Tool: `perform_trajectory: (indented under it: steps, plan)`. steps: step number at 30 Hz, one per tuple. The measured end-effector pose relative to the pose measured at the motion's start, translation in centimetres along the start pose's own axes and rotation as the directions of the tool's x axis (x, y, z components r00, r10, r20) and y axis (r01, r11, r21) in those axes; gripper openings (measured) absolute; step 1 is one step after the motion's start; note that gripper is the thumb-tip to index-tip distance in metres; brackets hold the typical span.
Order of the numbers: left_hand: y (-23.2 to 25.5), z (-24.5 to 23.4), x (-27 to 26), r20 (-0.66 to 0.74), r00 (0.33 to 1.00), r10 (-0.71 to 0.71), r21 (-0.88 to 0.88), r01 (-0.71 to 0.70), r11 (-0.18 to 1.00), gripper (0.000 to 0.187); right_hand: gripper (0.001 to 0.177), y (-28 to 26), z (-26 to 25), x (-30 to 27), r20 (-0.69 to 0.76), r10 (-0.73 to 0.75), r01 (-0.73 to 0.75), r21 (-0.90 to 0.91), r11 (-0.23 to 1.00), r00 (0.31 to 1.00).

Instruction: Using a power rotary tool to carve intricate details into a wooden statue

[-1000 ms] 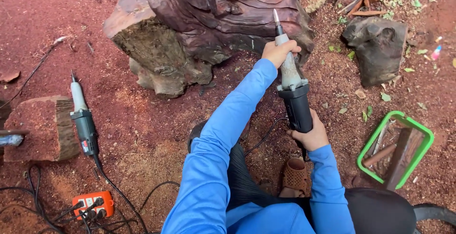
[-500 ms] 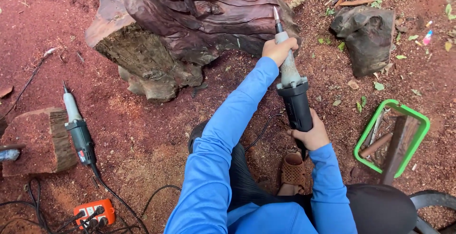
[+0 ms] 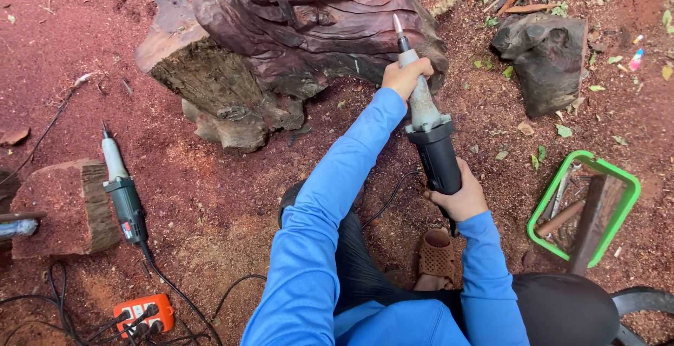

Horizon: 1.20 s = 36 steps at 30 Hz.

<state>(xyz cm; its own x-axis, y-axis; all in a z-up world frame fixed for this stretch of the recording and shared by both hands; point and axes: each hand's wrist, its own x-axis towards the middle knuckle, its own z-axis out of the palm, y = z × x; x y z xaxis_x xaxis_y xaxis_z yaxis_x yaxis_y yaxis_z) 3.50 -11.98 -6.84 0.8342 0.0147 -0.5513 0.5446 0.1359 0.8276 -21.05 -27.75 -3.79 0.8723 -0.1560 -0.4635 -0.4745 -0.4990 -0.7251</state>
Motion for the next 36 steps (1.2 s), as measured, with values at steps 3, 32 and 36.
perform_trajectory:
  steps: [3, 32, 36]
  plan:
    - [-0.7, -1.1, 0.6, 0.003, 1.0, 0.02, -0.024, -0.02, 1.0, 0.031, 0.096, -0.9, 0.5, 0.0, 0.035, -0.016, 0.016, -0.012, 1.0, 0.999]
    - [4.0, -2.6, -5.4, -0.066, 0.997, 0.028, 0.315, -0.005, 0.949, 0.031, 0.091, 3.7, 8.0, 1.8, 0.003, -0.2, 0.192, 0.267, 0.945, 0.98]
    - [4.8, -1.3, -5.9, -0.045, 0.999, 0.015, 0.413, 0.005, 0.911, 0.025, 0.073, 4.7, 6.9, 2.1, 0.074, -0.266, 0.205, 0.458, 0.865, 0.961]
